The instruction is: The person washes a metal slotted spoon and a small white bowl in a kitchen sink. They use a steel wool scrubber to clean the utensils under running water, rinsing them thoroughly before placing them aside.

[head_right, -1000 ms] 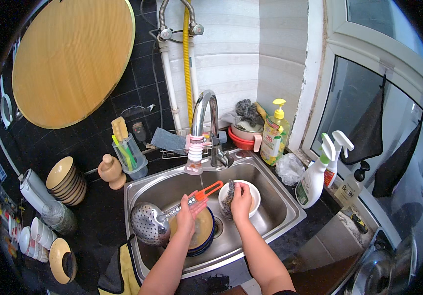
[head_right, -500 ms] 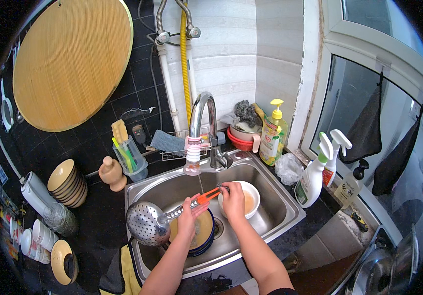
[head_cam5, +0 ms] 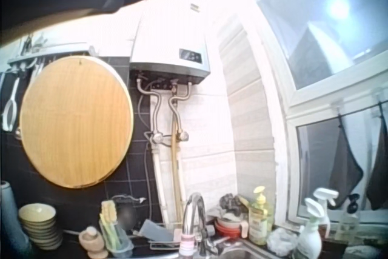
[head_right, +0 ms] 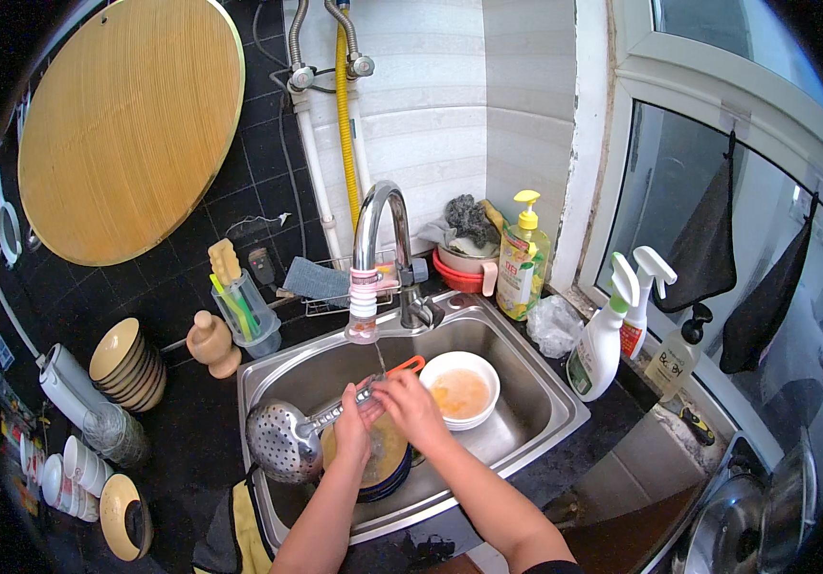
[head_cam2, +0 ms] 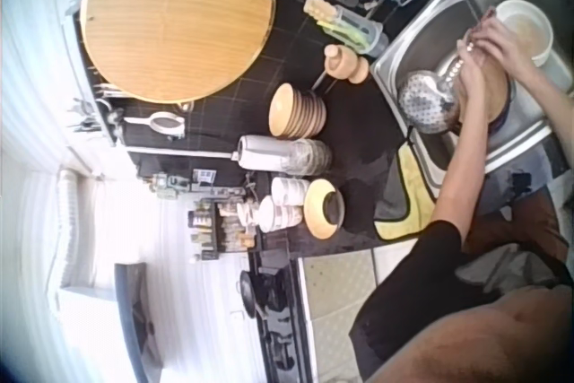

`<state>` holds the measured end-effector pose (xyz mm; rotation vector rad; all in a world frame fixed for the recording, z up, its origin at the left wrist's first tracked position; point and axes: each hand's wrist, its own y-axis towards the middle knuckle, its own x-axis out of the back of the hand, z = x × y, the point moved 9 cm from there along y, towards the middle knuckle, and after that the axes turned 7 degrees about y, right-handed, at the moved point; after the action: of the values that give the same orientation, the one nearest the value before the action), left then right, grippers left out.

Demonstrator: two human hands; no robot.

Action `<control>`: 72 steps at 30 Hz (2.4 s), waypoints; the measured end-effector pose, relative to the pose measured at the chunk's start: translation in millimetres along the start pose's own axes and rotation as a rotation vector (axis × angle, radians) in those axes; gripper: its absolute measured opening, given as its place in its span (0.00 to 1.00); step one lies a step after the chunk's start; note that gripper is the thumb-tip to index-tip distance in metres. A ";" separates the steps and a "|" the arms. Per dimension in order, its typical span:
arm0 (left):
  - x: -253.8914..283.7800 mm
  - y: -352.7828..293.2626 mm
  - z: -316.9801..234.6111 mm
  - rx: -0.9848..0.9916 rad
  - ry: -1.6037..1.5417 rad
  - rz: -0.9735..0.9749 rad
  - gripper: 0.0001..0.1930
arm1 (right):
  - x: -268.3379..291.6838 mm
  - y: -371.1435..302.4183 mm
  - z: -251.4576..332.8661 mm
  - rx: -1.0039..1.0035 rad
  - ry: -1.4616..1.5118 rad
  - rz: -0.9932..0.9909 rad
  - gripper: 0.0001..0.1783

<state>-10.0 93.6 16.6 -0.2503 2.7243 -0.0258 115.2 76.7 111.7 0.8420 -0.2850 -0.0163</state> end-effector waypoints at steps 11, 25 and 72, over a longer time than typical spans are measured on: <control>-3.2 -5.9 -9.2 0.136 -0.134 0.050 0.26 | 18.0 -10.0 -82.3 -0.487 0.393 -0.201 0.25; -20.0 -5.7 -21.1 -0.090 0.045 0.239 0.17 | 10.6 -52.3 -133.9 -1.143 0.930 -0.416 0.22; -0.4 11.8 30.9 0.075 -0.158 -0.038 0.19 | 1.3 -3.8 -31.6 -0.160 -0.294 -0.052 0.06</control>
<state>0.6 105.8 -12.3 -0.2705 2.5557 -0.1144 124.9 97.2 89.3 0.6866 -0.5314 -0.2102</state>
